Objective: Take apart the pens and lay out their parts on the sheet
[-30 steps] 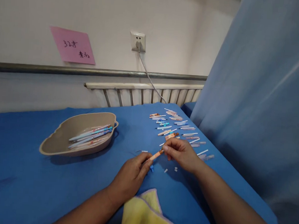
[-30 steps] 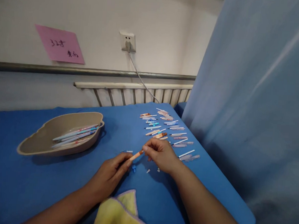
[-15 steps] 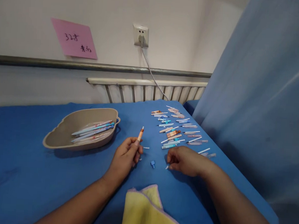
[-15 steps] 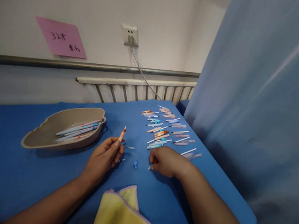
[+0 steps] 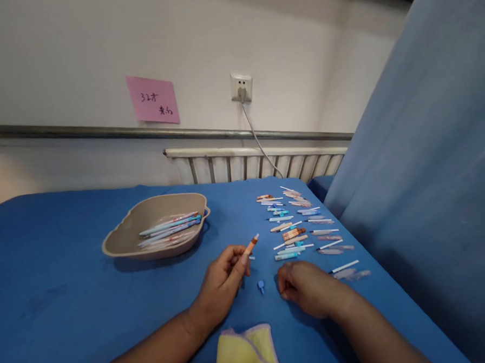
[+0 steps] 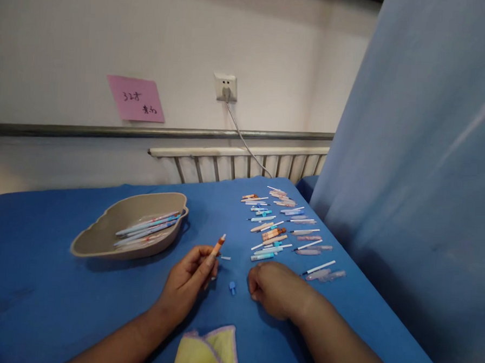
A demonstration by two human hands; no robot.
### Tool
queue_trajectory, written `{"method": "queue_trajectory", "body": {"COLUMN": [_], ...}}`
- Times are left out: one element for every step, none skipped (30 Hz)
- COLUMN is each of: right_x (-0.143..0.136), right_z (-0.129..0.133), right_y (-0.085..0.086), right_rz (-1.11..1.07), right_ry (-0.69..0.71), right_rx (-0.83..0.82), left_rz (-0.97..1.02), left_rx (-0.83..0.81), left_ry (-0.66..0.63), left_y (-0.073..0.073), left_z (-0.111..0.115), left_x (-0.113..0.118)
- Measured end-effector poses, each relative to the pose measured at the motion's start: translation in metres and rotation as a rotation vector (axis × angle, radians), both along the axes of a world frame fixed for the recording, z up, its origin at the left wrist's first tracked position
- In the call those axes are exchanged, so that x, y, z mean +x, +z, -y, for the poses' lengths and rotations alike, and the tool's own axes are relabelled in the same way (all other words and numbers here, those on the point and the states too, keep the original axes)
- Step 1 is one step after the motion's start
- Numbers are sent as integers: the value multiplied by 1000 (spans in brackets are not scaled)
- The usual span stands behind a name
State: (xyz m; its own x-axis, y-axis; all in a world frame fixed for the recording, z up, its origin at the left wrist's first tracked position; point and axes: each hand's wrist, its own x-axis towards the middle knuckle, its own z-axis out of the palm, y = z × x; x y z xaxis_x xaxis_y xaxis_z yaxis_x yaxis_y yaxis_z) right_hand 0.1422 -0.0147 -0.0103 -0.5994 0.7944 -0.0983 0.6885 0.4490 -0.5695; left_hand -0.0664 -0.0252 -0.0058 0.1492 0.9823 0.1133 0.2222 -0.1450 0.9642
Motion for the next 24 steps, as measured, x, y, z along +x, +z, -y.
{"method": "queue_trajectory", "body": {"right_x": [0,0,0,0,0,1,1,2,2,2,2,2,2,2,2,2,3,3,3,3,3,1,-1,-4], "right_z": [0,1,1,1,0,0,0,-1,-2,-2,-3,-4,-4,-5,-6,-6,-7,-7,-7,-7,-7,-7,-7,-6], "right_y": [1,1,2,2,3,3,3,3,3,4,5,6,7,7,8,8,7,7,6,4,4,3,3,3], "right_rz": [1,6,12,18,23,25,21,12,-4,-23,-43,-65,-90,-116,-139,-156,-161,-153,-129,-95,-60,-29,-8,2], "right_ry": [-3,-4,-5,-8,-13,-23,-34,-42,-50,-57,-68,-81,-100,-120,-133,-136,-127,-109,-88,-70,-62,-63,-76,-97], "right_rx": [10,20,32,42,48,50,52,53,55,57,61,62,65,69,74,79,85,93,99,103,110,122,139,157], "left_rz": [-34,-65,-91,-115,-137,-156,-173,-186,-195,-199,-201,-203,-207,-211,-216,-219,-218,-213,-205,-194,-182,-168,-155,-143], "left_rx": [26,48,67,85,101,115,127,137,146,153,159,163,164,162,159,155,150,142,131,116,98,80,63,50], "left_ry": [-12,-23,-32,-40,-49,-58,-65,-71,-74,-76,-77,-79,-83,-87,-93,-96,-95,-92,-86,-78,-66,-54,-45,-39], "left_y": [1,2,4,5,5,6,6,6,5,5,5,5,5,5,5,5,5,4,4,3,2,1,-1,-2], "left_z": [2,5,6,7,8,9,9,9,9,10,10,10,10,10,10,10,9,8,7,6,5,3,2,1], "left_x": [0,1,1,2,2,2,2,2,2,2,2,2,2,2,2,2,2,2,2,2,2,3,3,3]}}
